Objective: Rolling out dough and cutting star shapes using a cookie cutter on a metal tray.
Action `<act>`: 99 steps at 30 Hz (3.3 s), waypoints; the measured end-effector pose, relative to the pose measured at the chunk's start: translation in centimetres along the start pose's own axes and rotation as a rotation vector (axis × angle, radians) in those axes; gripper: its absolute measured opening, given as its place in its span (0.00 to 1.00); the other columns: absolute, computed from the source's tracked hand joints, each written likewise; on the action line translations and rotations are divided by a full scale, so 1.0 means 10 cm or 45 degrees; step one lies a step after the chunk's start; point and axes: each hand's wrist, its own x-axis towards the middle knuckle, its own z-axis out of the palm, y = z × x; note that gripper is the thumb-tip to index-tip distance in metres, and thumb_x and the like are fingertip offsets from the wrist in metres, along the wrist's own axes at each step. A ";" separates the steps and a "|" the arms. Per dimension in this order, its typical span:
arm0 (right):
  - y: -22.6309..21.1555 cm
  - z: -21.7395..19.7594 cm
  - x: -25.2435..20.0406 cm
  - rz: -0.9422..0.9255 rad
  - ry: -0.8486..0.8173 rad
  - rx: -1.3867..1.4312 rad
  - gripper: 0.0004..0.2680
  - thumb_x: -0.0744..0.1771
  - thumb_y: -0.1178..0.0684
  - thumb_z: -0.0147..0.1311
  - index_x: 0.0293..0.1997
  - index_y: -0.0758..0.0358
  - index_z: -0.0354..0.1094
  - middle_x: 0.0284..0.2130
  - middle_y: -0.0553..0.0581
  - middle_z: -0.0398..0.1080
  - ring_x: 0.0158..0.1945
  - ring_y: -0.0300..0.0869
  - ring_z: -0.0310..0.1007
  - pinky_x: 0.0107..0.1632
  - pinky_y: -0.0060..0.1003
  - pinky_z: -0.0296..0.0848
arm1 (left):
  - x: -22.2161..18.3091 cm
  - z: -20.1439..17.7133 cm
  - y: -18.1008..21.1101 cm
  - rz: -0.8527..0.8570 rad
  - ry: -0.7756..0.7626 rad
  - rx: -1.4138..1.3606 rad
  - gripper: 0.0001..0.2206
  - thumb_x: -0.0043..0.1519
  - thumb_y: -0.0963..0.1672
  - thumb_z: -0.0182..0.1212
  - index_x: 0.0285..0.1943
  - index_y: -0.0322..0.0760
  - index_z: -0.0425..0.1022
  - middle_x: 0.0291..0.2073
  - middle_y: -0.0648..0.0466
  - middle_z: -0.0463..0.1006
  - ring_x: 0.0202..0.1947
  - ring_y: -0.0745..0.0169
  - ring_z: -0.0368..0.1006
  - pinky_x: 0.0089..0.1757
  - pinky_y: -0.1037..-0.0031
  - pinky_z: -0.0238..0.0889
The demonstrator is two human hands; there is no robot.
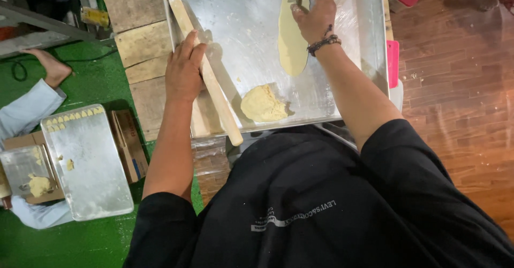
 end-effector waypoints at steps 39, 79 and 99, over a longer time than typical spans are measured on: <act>0.14 -0.83 0.44 -0.273 -0.311 -0.769 0.18 0.75 0.40 0.47 0.29 0.55 0.71 0.20 0.53 0.70 0.25 0.53 0.72 0.34 0.52 0.70 | 2.00 0.91 0.63 0.221 -0.070 0.156 0.27 0.59 0.63 0.68 0.45 0.44 0.72 0.32 0.54 0.77 0.33 0.48 0.73 0.30 0.57 0.63; 0.10 -0.61 0.70 -0.058 -0.367 -0.764 0.17 0.72 0.46 0.38 0.61 0.64 0.69 0.60 0.66 0.69 0.71 0.65 0.48 0.69 0.61 0.42 | 2.11 0.77 0.90 -0.051 0.219 0.044 0.25 0.73 0.55 0.40 0.66 0.41 0.75 0.64 0.43 0.73 0.70 0.32 0.54 0.63 0.32 0.41; 0.16 -0.54 0.91 0.099 -0.561 -0.879 0.21 0.71 0.43 0.34 0.73 0.56 0.58 0.69 0.65 0.57 0.74 0.59 0.39 0.71 0.57 0.36 | 2.32 0.58 0.93 -0.219 -0.212 -0.044 0.31 0.71 0.58 0.30 0.75 0.41 0.63 0.73 0.44 0.60 0.75 0.35 0.37 0.66 0.33 0.28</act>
